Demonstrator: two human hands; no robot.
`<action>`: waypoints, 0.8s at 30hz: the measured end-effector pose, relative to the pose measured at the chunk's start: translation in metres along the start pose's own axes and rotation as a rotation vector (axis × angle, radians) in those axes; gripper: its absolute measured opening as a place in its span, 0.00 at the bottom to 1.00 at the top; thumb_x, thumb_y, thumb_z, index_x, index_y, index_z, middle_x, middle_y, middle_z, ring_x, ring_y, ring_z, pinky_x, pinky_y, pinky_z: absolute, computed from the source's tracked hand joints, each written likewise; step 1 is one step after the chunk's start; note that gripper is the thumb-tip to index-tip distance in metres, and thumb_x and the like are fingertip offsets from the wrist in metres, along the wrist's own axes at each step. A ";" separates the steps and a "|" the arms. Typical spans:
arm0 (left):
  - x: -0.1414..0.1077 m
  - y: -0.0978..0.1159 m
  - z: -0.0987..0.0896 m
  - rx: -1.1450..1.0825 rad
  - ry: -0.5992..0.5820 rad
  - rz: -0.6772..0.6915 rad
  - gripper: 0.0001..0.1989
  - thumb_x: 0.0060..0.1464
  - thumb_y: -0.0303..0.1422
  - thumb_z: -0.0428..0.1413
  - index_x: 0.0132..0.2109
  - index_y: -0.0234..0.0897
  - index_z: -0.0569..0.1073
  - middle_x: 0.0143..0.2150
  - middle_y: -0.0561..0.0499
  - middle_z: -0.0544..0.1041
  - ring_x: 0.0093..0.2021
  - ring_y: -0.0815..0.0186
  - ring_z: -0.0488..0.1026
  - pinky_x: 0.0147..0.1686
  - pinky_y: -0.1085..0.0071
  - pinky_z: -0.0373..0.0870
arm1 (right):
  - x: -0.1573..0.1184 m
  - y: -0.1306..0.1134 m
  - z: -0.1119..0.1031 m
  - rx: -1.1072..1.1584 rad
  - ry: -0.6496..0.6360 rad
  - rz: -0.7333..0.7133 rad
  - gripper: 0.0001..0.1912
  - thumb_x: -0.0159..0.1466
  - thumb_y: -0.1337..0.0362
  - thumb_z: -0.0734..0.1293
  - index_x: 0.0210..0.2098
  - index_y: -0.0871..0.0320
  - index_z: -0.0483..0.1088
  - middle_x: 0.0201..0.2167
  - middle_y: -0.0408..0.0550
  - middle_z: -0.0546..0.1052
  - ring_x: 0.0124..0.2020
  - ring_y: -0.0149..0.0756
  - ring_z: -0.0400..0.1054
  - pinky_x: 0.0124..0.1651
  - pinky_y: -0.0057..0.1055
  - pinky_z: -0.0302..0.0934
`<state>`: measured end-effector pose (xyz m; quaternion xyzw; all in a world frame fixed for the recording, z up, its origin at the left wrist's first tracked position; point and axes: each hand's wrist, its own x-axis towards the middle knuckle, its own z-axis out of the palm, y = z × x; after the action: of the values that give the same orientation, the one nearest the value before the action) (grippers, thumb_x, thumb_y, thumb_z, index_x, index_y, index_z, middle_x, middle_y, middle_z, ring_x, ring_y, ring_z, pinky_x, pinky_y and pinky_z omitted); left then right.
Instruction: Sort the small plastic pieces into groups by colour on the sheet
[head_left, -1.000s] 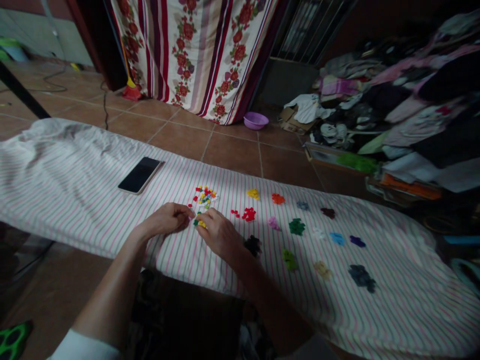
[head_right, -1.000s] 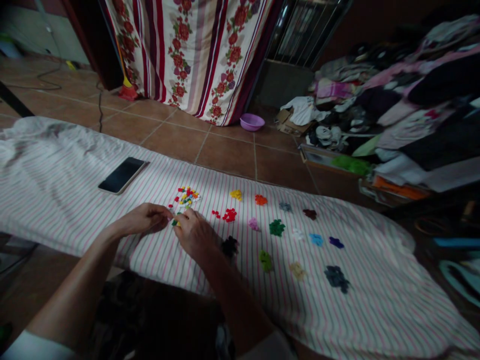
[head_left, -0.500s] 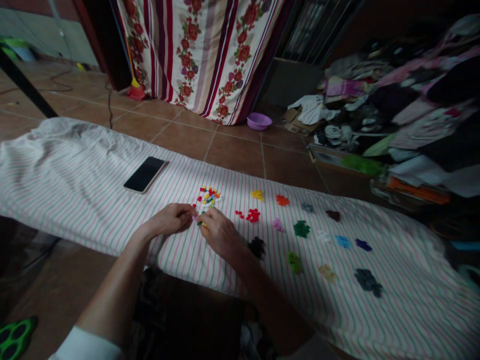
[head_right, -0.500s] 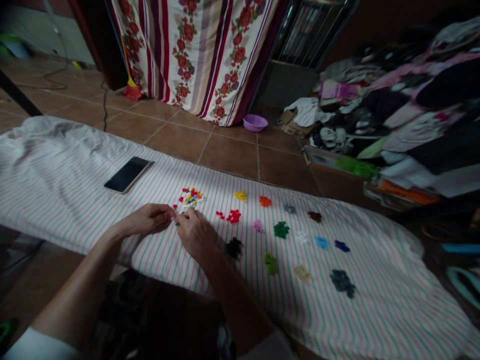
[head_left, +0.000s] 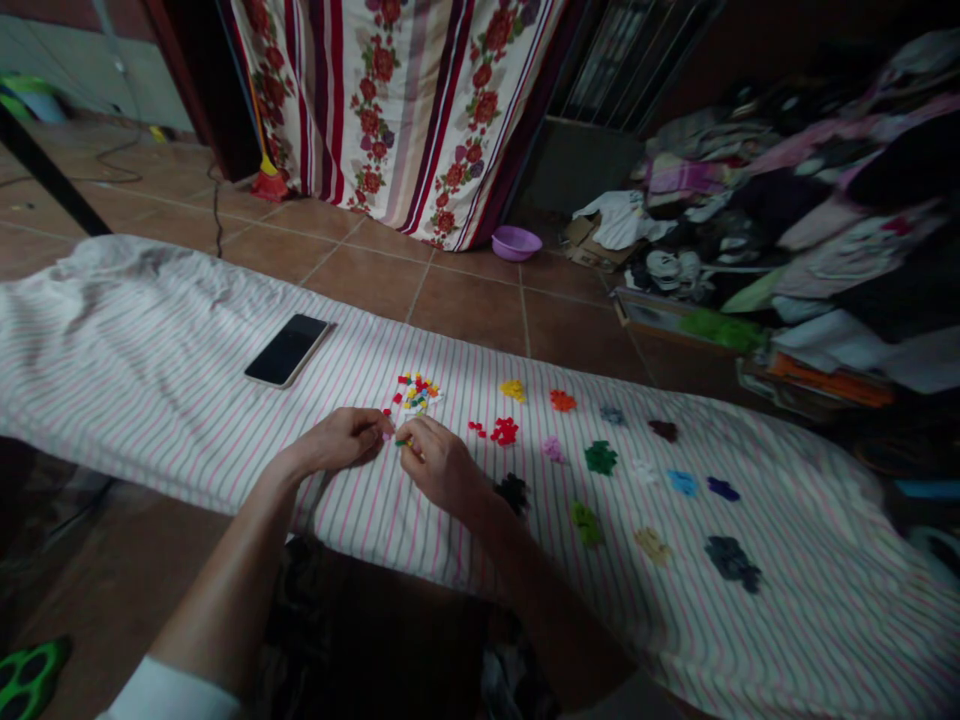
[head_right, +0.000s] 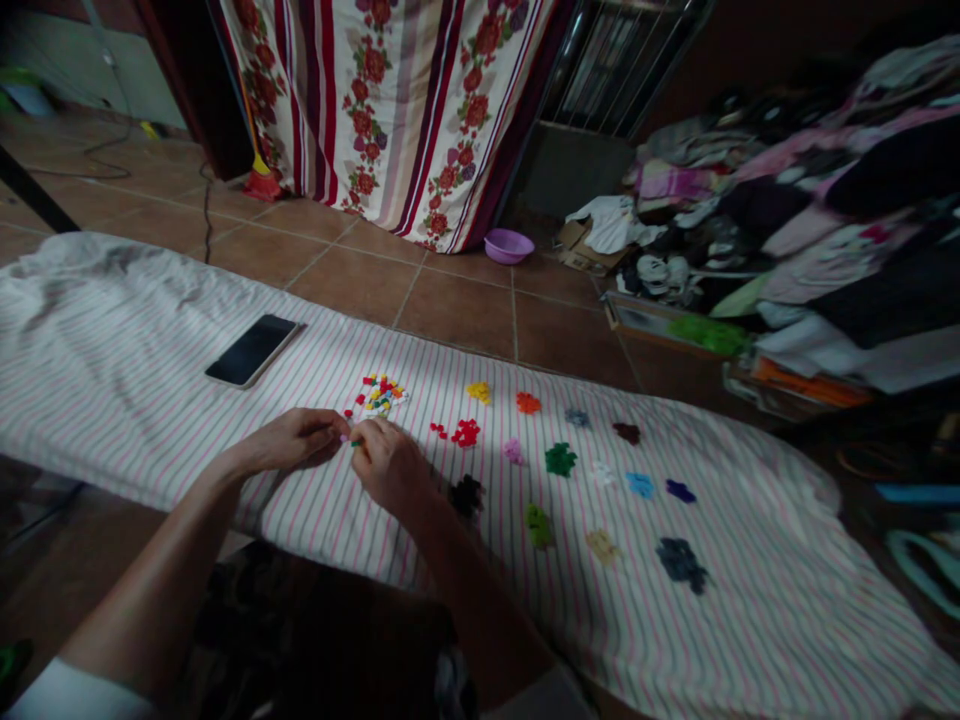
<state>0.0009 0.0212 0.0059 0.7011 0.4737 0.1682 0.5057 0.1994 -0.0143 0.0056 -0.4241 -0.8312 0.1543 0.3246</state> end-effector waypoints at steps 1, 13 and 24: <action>0.000 0.001 0.000 -0.004 -0.004 0.001 0.17 0.55 0.40 0.48 0.43 0.33 0.74 0.24 0.55 0.66 0.23 0.73 0.60 0.23 0.76 0.54 | 0.000 0.000 -0.001 0.012 0.003 0.011 0.11 0.58 0.77 0.58 0.34 0.58 0.66 0.30 0.46 0.71 0.33 0.34 0.65 0.39 0.30 0.61; 0.002 0.001 0.001 -0.067 -0.054 -0.098 0.18 0.51 0.40 0.50 0.44 0.32 0.72 0.24 0.55 0.65 0.22 0.73 0.59 0.21 0.76 0.53 | -0.003 0.037 -0.074 -0.098 0.189 0.193 0.11 0.56 0.72 0.59 0.34 0.58 0.71 0.29 0.46 0.74 0.30 0.33 0.67 0.38 0.29 0.62; 0.003 0.002 0.002 -0.093 -0.058 -0.156 0.19 0.46 0.42 0.52 0.42 0.34 0.71 0.25 0.55 0.66 0.23 0.73 0.60 0.23 0.76 0.57 | -0.074 0.106 -0.172 -0.384 0.257 0.722 0.13 0.55 0.68 0.61 0.35 0.56 0.76 0.30 0.46 0.78 0.30 0.35 0.70 0.37 0.30 0.62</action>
<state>0.0048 0.0229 0.0060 0.6423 0.5037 0.1299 0.5629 0.4106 -0.0138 0.0464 -0.7563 -0.5959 0.0462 0.2661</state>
